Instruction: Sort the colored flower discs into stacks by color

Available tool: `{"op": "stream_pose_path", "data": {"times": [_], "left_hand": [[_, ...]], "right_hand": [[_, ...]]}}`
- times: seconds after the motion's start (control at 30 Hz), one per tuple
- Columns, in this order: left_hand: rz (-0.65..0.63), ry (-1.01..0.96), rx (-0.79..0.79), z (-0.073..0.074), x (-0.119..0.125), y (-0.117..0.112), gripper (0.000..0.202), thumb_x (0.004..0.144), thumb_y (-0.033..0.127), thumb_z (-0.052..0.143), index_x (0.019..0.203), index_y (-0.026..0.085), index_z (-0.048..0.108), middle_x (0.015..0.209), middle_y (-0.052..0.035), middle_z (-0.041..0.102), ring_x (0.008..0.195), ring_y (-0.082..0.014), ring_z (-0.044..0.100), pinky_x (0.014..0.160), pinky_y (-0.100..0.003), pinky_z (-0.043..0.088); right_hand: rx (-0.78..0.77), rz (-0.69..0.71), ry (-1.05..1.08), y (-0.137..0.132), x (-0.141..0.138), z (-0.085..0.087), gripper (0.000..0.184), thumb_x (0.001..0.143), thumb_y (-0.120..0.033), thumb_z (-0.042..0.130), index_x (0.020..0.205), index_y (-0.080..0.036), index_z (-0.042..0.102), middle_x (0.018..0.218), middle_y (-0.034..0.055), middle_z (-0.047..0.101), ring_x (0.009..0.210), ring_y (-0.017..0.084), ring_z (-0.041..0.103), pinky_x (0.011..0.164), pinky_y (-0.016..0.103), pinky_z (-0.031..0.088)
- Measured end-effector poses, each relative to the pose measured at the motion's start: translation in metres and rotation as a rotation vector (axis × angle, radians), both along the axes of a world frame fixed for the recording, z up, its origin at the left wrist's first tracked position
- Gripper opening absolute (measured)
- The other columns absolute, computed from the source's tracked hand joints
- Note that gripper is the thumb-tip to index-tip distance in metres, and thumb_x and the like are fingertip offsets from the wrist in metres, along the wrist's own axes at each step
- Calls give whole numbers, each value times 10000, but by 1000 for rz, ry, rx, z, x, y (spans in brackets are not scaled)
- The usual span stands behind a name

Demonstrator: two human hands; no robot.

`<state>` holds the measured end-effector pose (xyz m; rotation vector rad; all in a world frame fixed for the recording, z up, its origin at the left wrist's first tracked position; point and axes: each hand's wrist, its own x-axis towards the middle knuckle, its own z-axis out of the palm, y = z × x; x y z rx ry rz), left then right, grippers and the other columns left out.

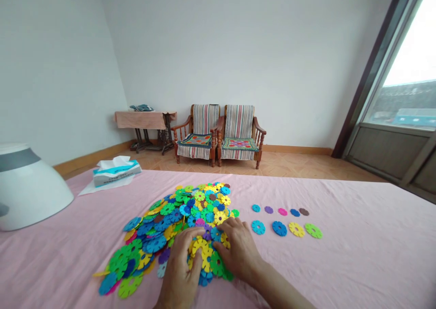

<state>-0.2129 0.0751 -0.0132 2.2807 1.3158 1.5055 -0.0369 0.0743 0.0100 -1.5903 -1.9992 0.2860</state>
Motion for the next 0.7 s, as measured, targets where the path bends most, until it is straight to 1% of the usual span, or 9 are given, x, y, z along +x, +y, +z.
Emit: {"op": "stream_pose_path", "data": {"times": [0.1, 0.2, 0.3, 0.37, 0.43, 0.5, 0.6, 0.67, 0.7], "left_hand": [[-10, -1, -18, -2, 0, 1, 244, 852, 213, 502, 1072, 209, 608, 1070, -88, 670, 1006, -240, 639, 855, -402, 547], [-28, 7, -38, -2, 1, 1, 241, 860, 206, 499, 1080, 214, 598, 1076, -90, 663, 1011, -233, 633, 866, -405, 541], [-34, 4, -40, -3, 0, 1, 251, 853, 206, 510, 1089, 211, 593, 1083, -94, 663, 1019, -237, 629, 881, -410, 533], [-31, -5, -38, -2, -1, 1, 248, 847, 213, 518, 1081, 208, 599, 1082, -95, 667, 1021, -241, 630, 883, -410, 532], [-29, -10, -42, 0, -1, 0, 241, 847, 220, 523, 1074, 209, 605, 1079, -90, 672, 1019, -241, 633, 879, -402, 533], [-32, -11, -46, 2, 0, -1, 232, 851, 224, 521, 1065, 215, 610, 1073, -82, 674, 1013, -239, 635, 871, -394, 535], [-41, -8, -40, 4, 1, -2, 224, 856, 219, 510, 1054, 226, 613, 1067, -72, 672, 1009, -236, 634, 867, -391, 535], [-45, -4, -37, 4, 2, -2, 228, 859, 209, 502, 1060, 227, 609, 1071, -71, 667, 1013, -234, 629, 869, -392, 533], [-49, -2, -37, 3, 2, -2, 233, 860, 203, 499, 1065, 226, 606, 1074, -72, 664, 1016, -233, 627, 872, -394, 532]], "right_hand": [[-4, -12, -63, 2, -3, 1, 201, 808, -291, 639, 998, -228, 665, 998, 47, 649, 972, 234, 547, 840, 344, 356], [24, 10, -134, 2, -5, -3, 122, 877, -262, 568, 935, -213, 664, 947, 45, 665, 928, 218, 559, 828, 334, 357], [97, 27, -198, 1, -9, -8, 153, 919, -203, 506, 927, -204, 659, 955, 53, 673, 914, 211, 563, 833, 331, 362], [169, 12, -172, -1, -11, -7, 168, 922, -179, 496, 936, -212, 660, 997, 56, 663, 930, 209, 556, 824, 319, 372], [213, -24, -82, 0, -5, -2, 196, 931, -192, 476, 890, -216, 666, 965, 56, 649, 905, 202, 555, 780, 298, 389], [212, -73, 43, 3, 9, 6, 245, 936, -231, 453, 822, -213, 668, 848, 49, 634, 812, 184, 563, 714, 277, 401], [158, -206, 226, 13, 48, 15, 204, 890, -291, 484, 866, -196, 663, 750, 38, 640, 664, 163, 571, 637, 268, 414], [51, -337, 302, 19, 77, 14, 200, 840, -317, 515, 927, -188, 639, 706, 24, 655, 618, 164, 588, 575, 258, 413], [-9, -372, 303, 22, 90, 12, 182, 819, -318, 519, 879, -190, 633, 683, 18, 659, 601, 163, 595, 545, 251, 404]]}}
